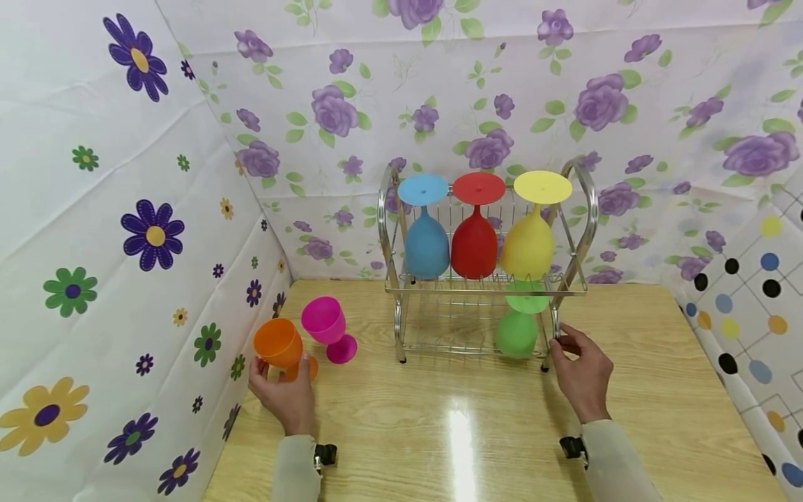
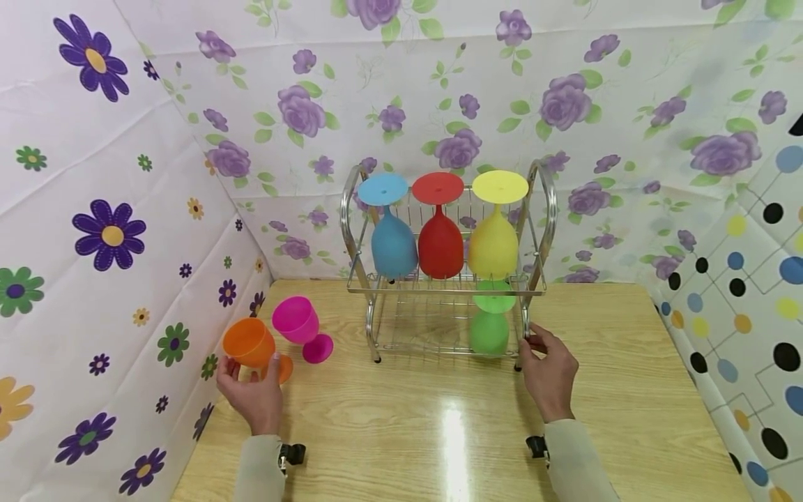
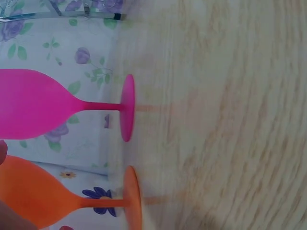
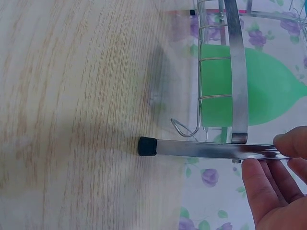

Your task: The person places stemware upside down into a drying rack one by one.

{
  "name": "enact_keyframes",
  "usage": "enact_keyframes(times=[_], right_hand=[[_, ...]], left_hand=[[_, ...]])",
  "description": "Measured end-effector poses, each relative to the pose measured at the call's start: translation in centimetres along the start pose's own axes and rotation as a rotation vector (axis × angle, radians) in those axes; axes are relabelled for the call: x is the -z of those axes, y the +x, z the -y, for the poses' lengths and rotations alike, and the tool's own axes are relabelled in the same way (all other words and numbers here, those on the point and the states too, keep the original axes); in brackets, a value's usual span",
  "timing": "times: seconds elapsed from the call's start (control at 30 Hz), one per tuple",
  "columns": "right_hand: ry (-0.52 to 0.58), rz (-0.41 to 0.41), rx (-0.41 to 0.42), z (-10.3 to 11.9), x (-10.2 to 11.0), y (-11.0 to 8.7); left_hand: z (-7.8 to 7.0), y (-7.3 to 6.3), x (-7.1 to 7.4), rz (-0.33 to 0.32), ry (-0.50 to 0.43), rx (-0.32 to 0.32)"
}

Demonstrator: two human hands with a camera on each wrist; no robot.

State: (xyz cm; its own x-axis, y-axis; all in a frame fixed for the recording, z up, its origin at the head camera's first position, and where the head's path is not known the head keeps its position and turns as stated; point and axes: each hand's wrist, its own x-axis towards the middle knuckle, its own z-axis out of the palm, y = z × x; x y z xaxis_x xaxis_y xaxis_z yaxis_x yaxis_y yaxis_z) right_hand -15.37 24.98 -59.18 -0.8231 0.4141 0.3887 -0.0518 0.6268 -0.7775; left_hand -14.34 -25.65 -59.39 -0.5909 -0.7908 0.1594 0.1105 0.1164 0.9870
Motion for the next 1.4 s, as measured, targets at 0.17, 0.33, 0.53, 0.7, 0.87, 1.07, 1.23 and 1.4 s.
enact_keyframes(times=[0.17,0.33,0.53,0.7,0.87,1.07,1.23,1.4], right_hand=[[-0.023,0.005,-0.007,-0.1,0.0,-0.1],[-0.028,0.007,-0.007,0.0,-0.1,-0.1],[-0.005,0.000,0.005,-0.1,-0.1,0.0],[0.003,-0.006,0.021,0.0,-0.1,0.0],[0.005,-0.006,0.030,-0.1,0.0,0.0],[-0.012,0.013,0.011,-0.1,0.1,0.0],[0.004,0.088,-0.045,0.3,0.7,-0.2],[0.027,0.168,-0.073,1.6,1.9,-0.8]], left_hand=[[0.7,0.8,-0.3,0.018,0.011,0.007],[0.9,1.2,-0.5,0.022,0.014,0.021],[0.8,1.2,-0.4,0.019,-0.005,0.023],[0.6,1.0,-0.1,0.018,0.001,0.030],[0.0,0.6,0.3,0.013,0.026,0.024],[-1.0,-0.1,0.9,0.023,0.030,0.024],[-2.3,-1.3,1.3,0.063,0.029,-0.030],[-3.4,-2.9,1.3,0.148,0.016,-0.104]])
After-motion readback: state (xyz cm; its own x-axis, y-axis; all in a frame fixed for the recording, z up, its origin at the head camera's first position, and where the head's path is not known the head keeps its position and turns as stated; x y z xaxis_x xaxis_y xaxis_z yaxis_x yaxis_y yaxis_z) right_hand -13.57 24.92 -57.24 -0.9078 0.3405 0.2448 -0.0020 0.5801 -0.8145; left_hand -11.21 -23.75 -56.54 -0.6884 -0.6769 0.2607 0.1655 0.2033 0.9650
